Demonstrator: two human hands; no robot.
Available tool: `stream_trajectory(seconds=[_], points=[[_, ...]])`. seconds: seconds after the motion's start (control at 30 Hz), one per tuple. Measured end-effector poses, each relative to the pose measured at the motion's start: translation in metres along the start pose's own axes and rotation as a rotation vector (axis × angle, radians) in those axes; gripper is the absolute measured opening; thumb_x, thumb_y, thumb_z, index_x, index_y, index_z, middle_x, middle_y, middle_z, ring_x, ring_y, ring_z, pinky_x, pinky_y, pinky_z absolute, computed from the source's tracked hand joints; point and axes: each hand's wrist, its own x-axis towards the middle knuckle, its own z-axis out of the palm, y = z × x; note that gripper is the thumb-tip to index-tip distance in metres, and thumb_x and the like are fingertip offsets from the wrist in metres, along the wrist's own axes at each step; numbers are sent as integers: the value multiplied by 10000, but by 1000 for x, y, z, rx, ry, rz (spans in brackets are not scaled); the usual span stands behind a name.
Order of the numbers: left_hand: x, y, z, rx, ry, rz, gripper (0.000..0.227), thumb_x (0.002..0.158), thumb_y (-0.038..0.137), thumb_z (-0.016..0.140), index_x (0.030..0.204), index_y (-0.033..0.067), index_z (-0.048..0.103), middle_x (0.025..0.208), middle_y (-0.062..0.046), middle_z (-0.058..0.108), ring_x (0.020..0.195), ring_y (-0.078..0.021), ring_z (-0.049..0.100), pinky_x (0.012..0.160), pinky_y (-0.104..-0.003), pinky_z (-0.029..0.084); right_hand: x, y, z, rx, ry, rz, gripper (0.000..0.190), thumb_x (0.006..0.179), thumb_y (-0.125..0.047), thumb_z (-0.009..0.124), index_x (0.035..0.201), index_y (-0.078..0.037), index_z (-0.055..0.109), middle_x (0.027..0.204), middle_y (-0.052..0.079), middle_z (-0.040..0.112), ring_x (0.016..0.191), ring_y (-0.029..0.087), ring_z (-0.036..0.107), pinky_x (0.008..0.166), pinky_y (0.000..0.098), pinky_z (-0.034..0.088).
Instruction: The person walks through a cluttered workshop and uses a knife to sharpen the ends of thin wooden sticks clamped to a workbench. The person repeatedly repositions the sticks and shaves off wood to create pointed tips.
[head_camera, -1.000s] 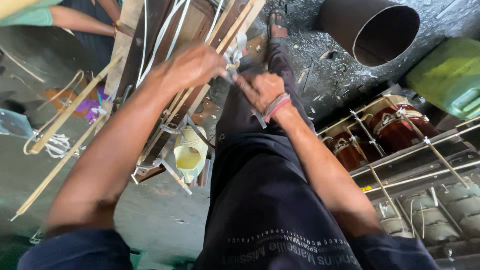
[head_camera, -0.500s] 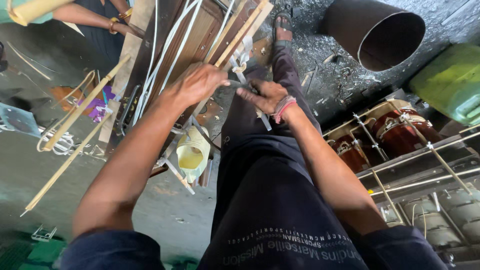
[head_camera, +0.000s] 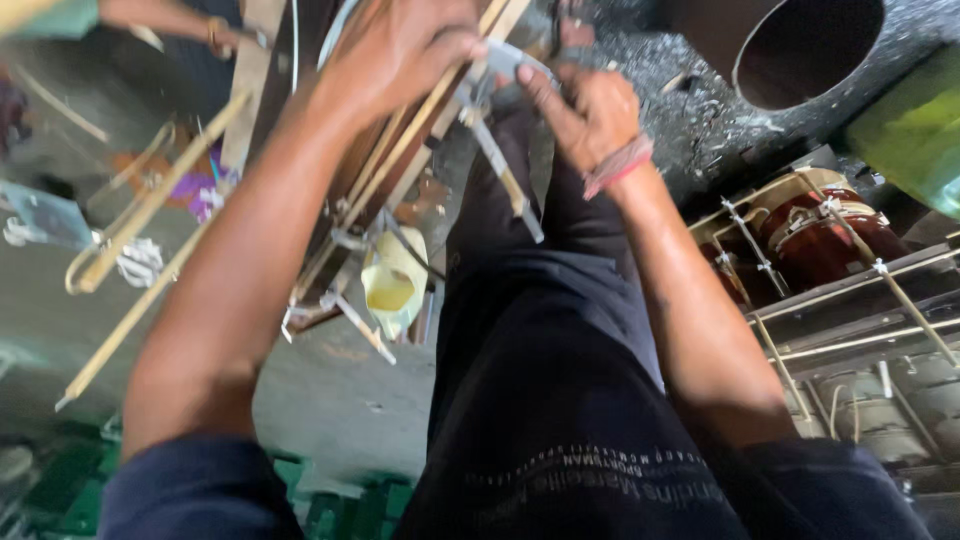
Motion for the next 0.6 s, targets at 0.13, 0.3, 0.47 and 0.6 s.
stream_trajectory(seconds=[0.13,0.3,0.47,0.6], points=[[5,-14,18,4,-370,-264,231,876,259,771,887,28,779,794,-136,753,755,-258,734,734,-416,535,27,15,22,219,-409,14,511,980,-578,538,1016,-114,749,665,200,704,703,308,709,720,405,531],[-29,-22,36,-106,-241,-431,242,934,281,734,905,42,765,737,-144,702,694,-274,700,655,-416,524,28,43,54,174,-344,66,562,980,-625,596,1010,-86,755,831,179,720,771,294,708,720,406,534],[-48,-10,41,-13,197,-211,271,1006,253,734,876,15,740,781,-169,679,692,-340,664,646,-440,496,32,36,20,112,-317,-161,503,879,-495,819,1031,-48,645,833,185,712,798,362,694,714,438,538],[-54,-28,56,-11,478,-170,252,970,236,716,985,-15,717,792,-225,652,692,-396,642,635,-474,499,91,13,-3,-207,-261,-530,507,888,-362,844,1180,-63,557,915,188,681,871,388,681,747,456,533]])
